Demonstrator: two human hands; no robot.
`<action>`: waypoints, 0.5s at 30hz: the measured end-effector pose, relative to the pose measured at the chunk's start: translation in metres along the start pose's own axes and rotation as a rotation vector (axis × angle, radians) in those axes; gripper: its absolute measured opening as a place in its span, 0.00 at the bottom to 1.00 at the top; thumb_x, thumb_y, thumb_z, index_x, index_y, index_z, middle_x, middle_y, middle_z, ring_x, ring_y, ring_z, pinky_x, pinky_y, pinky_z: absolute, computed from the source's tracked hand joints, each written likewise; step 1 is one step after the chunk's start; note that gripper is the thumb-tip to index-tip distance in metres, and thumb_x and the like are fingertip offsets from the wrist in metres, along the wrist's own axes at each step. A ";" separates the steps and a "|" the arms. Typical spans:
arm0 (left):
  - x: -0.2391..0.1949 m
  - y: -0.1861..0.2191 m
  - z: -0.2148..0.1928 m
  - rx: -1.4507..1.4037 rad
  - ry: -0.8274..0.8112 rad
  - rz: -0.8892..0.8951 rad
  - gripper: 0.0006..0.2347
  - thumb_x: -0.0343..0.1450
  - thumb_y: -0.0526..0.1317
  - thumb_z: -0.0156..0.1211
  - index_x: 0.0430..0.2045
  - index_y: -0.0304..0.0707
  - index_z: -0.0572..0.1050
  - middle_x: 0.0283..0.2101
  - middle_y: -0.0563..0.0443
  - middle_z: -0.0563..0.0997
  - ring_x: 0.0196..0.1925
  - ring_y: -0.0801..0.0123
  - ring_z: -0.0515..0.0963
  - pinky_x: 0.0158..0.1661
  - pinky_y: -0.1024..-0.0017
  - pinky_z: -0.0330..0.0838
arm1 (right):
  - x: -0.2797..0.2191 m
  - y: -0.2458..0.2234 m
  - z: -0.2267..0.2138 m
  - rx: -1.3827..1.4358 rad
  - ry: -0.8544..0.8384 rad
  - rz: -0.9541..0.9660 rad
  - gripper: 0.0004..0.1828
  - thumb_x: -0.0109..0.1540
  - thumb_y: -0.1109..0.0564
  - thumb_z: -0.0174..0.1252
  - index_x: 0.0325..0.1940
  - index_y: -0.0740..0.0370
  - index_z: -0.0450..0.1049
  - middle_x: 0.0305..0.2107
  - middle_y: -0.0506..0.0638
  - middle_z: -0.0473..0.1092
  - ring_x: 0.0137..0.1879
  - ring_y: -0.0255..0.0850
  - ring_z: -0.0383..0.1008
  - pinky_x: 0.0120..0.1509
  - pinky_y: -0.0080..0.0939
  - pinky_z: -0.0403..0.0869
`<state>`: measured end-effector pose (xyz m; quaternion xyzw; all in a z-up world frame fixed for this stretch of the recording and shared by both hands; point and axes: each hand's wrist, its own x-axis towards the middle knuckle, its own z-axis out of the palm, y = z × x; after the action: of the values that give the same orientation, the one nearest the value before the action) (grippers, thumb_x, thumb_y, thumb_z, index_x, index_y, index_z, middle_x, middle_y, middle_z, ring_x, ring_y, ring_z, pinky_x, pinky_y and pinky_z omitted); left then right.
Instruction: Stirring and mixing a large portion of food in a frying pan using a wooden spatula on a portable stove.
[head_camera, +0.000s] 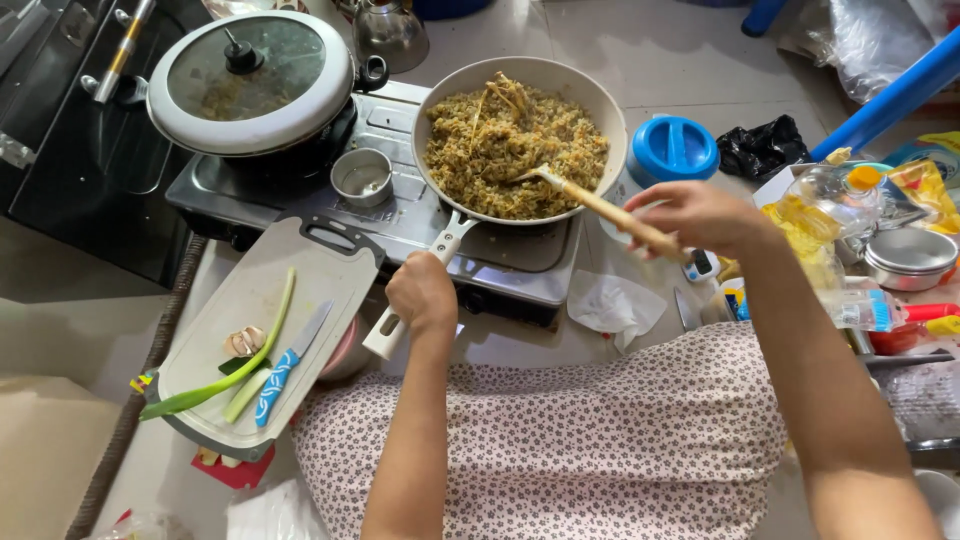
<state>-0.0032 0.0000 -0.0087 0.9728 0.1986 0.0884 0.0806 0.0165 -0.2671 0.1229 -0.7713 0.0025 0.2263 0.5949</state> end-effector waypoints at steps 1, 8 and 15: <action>-0.001 0.000 -0.001 0.001 0.001 -0.002 0.02 0.54 0.27 0.54 0.14 0.27 0.70 0.14 0.43 0.73 0.19 0.57 0.76 0.23 0.60 0.71 | 0.008 0.008 0.005 0.000 -0.002 -0.001 0.18 0.53 0.65 0.47 0.46 0.74 0.62 0.24 0.69 0.67 0.24 0.51 0.70 0.26 0.41 0.69; -0.002 0.000 -0.004 -0.020 -0.002 0.004 0.02 0.55 0.27 0.53 0.16 0.25 0.70 0.15 0.42 0.73 0.21 0.55 0.76 0.24 0.58 0.71 | -0.005 0.005 0.010 -0.916 0.313 0.046 0.18 0.53 0.51 0.48 0.48 0.47 0.67 0.29 0.52 0.71 0.39 0.46 0.71 0.43 0.45 0.69; 0.001 0.000 0.002 -0.001 0.017 -0.009 0.02 0.55 0.27 0.51 0.16 0.26 0.70 0.15 0.43 0.73 0.21 0.56 0.76 0.25 0.59 0.71 | -0.001 0.041 -0.015 -0.519 0.499 -0.276 0.07 0.59 0.52 0.51 0.36 0.55 0.72 0.14 0.46 0.66 0.20 0.34 0.66 0.29 0.30 0.66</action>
<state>-0.0020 0.0000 -0.0107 0.9710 0.2038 0.0962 0.0798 0.0097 -0.2933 0.0882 -0.9206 -0.0137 -0.0575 0.3860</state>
